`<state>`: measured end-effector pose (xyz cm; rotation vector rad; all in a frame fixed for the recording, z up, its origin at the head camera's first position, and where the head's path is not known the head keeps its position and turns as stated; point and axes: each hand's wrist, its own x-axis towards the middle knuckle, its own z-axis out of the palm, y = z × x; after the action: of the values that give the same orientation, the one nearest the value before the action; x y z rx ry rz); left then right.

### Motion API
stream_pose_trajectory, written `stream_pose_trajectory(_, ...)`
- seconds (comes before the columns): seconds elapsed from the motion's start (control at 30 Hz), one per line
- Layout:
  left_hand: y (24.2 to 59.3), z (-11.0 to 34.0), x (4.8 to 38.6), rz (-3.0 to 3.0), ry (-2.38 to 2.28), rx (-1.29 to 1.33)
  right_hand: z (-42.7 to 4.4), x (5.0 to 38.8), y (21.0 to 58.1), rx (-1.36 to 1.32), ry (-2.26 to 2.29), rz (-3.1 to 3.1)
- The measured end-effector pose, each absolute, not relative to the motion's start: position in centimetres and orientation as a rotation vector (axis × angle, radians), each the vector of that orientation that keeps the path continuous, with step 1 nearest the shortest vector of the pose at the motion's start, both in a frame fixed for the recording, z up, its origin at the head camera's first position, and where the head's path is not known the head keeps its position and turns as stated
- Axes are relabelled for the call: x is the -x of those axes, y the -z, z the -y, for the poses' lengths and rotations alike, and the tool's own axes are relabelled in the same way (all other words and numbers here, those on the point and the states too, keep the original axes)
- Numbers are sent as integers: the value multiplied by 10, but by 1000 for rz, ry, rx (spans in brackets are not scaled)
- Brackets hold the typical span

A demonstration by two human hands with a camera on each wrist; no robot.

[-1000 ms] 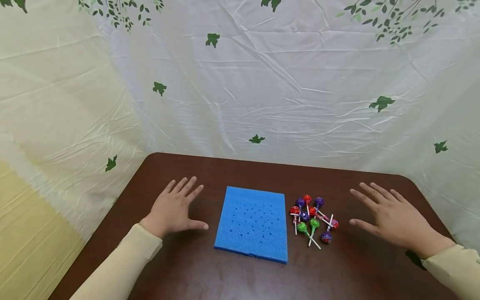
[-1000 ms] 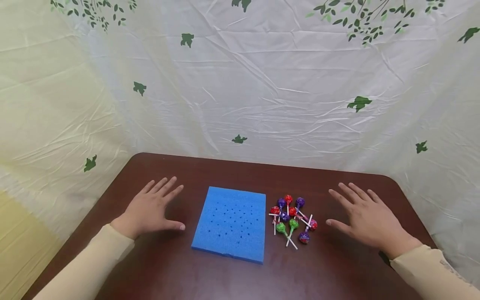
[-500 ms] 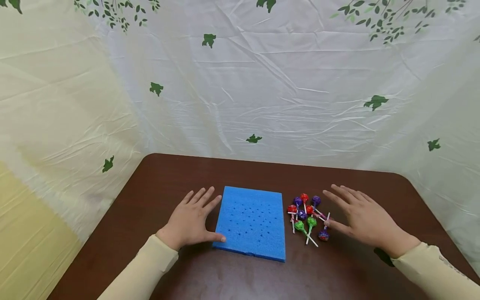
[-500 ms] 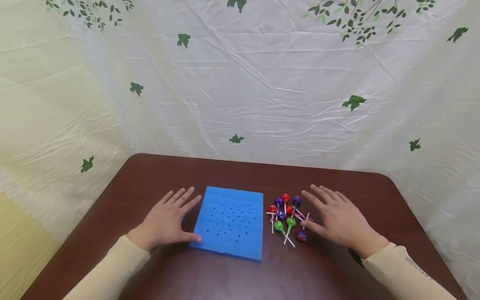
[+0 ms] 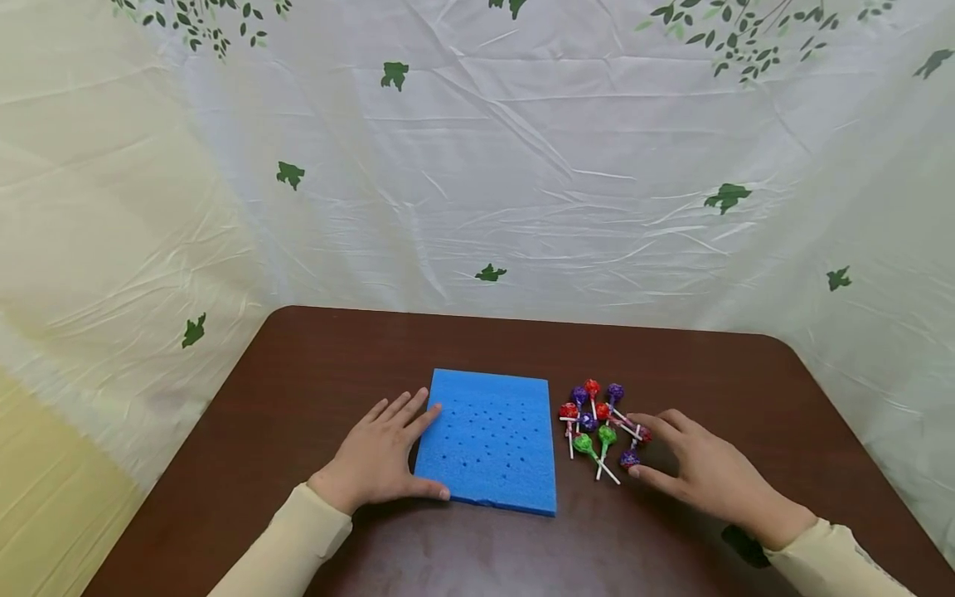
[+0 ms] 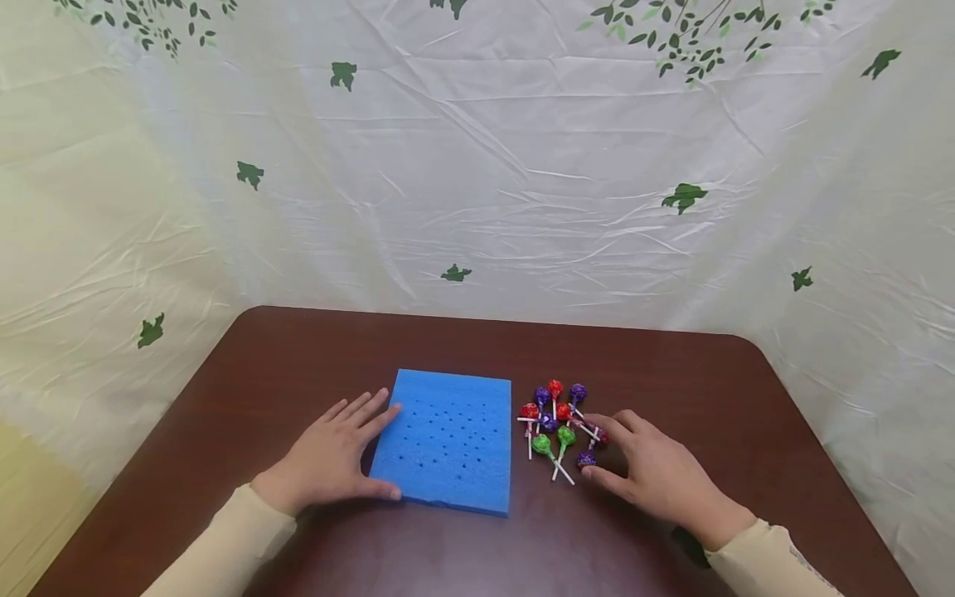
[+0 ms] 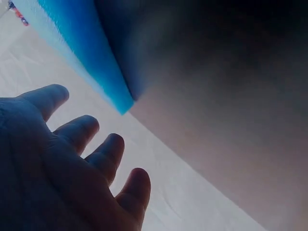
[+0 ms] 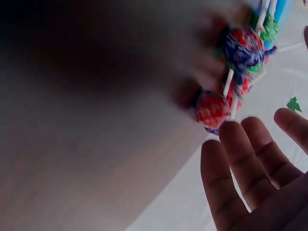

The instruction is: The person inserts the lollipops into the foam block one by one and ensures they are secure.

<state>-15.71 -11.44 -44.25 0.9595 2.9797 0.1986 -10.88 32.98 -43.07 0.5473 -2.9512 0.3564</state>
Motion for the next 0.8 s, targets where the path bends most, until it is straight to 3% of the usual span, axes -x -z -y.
stream_pose_trajectory(0.8,454,115,155,-2947,-274,-1011,-329,109,457,-633,-621,2916)
